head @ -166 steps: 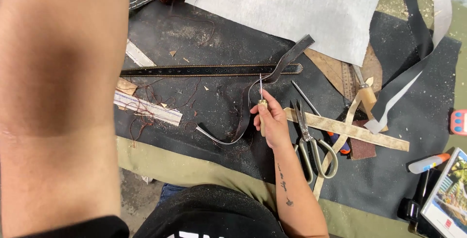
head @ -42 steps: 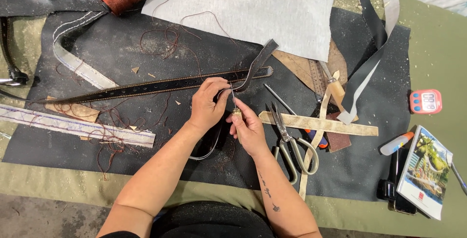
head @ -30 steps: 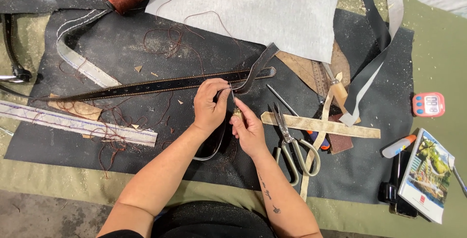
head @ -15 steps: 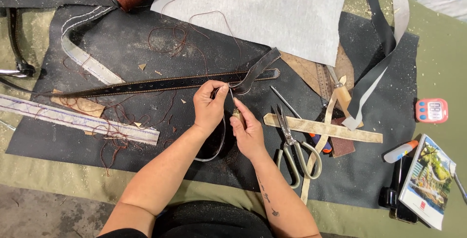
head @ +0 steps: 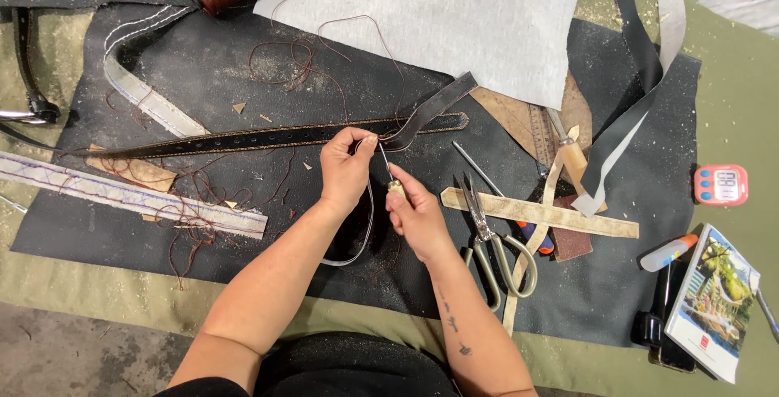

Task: Hand-stitching a leather belt using an awl and thread, and trimming excess material with scissors.

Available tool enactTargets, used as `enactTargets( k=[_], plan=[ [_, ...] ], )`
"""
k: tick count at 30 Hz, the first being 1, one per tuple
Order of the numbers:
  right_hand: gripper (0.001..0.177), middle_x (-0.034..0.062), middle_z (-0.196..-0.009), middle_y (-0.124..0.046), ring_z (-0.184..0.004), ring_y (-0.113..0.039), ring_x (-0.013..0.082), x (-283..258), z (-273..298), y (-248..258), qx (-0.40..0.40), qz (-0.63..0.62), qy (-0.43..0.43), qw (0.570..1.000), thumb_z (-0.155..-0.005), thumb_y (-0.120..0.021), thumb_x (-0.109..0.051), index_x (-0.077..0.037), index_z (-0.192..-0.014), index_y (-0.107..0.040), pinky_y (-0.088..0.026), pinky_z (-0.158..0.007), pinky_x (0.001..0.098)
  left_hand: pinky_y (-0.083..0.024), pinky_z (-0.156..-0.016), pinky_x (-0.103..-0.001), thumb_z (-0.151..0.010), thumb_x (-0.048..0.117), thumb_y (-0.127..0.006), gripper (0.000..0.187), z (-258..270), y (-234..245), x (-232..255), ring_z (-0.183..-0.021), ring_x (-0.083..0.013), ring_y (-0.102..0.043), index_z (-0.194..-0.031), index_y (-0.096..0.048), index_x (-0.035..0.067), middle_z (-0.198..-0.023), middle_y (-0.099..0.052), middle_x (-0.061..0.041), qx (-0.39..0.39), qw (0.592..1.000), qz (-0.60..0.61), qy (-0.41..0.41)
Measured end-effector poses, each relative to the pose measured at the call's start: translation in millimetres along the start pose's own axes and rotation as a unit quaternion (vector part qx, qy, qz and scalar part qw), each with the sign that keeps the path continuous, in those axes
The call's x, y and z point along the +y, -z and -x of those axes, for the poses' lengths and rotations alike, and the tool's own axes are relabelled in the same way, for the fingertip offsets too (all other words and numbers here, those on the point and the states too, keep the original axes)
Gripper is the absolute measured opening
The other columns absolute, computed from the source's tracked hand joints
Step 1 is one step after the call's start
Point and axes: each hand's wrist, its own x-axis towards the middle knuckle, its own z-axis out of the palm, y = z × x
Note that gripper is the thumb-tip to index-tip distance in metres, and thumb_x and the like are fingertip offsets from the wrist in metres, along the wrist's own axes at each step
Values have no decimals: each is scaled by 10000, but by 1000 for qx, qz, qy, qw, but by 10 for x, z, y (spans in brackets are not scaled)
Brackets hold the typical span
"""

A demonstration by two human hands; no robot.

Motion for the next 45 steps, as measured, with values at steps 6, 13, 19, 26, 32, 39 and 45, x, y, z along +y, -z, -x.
enactTargets(
  k=[6,13,19,26,32,39,45],
  plan=[
    [474,122,-975,-671,-889,-720,339,-253,112,-155,92,477,152,861,-1019,-570,-236,-272,-1492,-547,-606,-748,441,-502,-731,-305,-889,45,-728,65,-22,-1,-85,-728,-136,-627,-861,-778,77,-727,-710,-78,15,998,-44,-40],
    [490,147,-1076,-734,-1065,-730,329,-24,191,-32,61,361,66,928,-939,-686,-175,-280,-1415,-642,-597,-892,413,-573,-664,-242,-911,78,-655,86,-494,301,-204,-653,-104,-623,-888,-738,73,-786,-675,-51,137,990,33,-12],
    [492,75,-732,-666,-675,-663,155,143,87,62,77,220,103,967,-955,-655,-128,-184,-1442,-612,-592,-696,340,-589,-624,-260,-914,49,-676,79,-310,135,-72,-646,-123,-628,-898,-749,20,-770,-632,-69,31,995,73,53],
    [449,51,-660,-630,-625,-628,119,-13,120,39,74,176,179,965,-961,-669,-108,-95,-1408,-618,-554,-649,282,-611,-656,-237,-936,40,-662,89,-194,98,-30,-705,-137,-670,-897,-732,0,-786,-689,-123,-64,991,108,54],
    [133,13,-538,-595,-507,-565,85,16,36,218,158,150,176,960,-952,-718,-177,-80,-1042,-735,-481,-527,218,-631,-684,-264,-942,29,-671,85,-9,29,-67,-743,-142,-707,-927,-747,-5,-793,-724,-127,-154,985,81,13],
    [214,39,-667,-625,-528,-594,114,65,-10,235,226,79,143,960,-855,-829,-172,-59,-1015,-744,-528,-492,250,-573,-743,-323,-960,64,-685,108,225,-81,-4,-779,-167,-676,-924,-786,53,-825,-732,-84,-256,960,-24,-110],
    [109,51,-582,-619,-512,-603,113,113,-43,275,232,58,125,963,-881,-801,-121,-28,-897,-747,-531,-470,242,-563,-764,-349,-961,38,-656,134,279,-145,13,-812,-215,-702,-933,-779,84,-834,-739,-62,-291,941,-76,-154]
  ],
)
